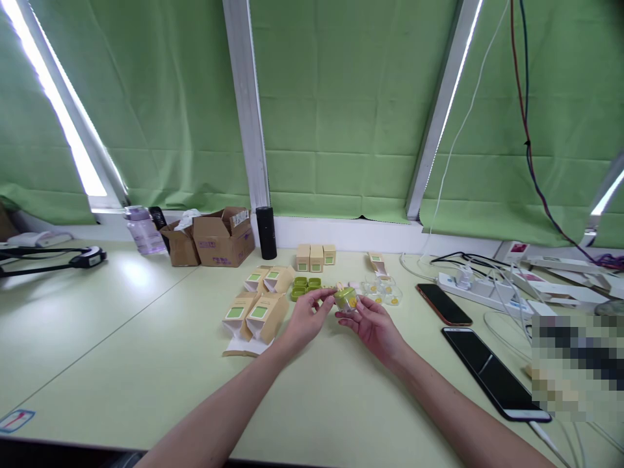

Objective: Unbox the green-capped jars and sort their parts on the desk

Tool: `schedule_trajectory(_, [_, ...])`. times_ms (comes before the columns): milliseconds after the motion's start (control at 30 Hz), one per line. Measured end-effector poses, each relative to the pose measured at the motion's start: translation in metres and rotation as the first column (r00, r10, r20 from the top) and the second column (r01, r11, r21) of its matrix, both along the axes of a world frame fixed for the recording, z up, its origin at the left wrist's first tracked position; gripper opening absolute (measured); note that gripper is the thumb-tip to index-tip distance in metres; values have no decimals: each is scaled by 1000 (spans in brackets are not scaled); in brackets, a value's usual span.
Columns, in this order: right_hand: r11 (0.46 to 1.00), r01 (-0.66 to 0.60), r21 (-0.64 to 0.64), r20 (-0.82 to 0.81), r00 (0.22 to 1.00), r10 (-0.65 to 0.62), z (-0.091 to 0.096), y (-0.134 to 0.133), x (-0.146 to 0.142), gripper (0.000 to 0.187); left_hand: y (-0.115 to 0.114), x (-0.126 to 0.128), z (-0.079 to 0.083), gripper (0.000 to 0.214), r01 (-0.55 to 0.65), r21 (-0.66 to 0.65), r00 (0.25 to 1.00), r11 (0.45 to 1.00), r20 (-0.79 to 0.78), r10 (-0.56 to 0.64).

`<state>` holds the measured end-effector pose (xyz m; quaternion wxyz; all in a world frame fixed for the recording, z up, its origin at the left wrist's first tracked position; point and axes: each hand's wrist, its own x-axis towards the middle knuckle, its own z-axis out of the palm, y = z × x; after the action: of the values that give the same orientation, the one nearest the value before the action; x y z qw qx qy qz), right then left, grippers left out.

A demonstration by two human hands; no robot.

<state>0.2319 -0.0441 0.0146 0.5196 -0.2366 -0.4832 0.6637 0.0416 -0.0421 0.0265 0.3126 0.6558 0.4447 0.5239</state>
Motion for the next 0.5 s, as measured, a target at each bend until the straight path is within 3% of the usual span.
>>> schedule_trajectory(167, [975, 181, 131, 17, 983, -185, -1, -2, -2, 47, -3, 2, 2, 45, 94, -18, 988, 995, 129, -91])
schedule_trajectory(367, [861, 324, 392, 104, 914, -392, 2, -8, -3, 48, -6, 3, 4, 51, 319, -8, 886, 948, 357, -296])
schedule_trajectory(500, [802, 346, 488, 133, 878, -460, 2, -13, -5, 45, -6, 4, 3, 51, 327, 14, 871, 945, 384, -307])
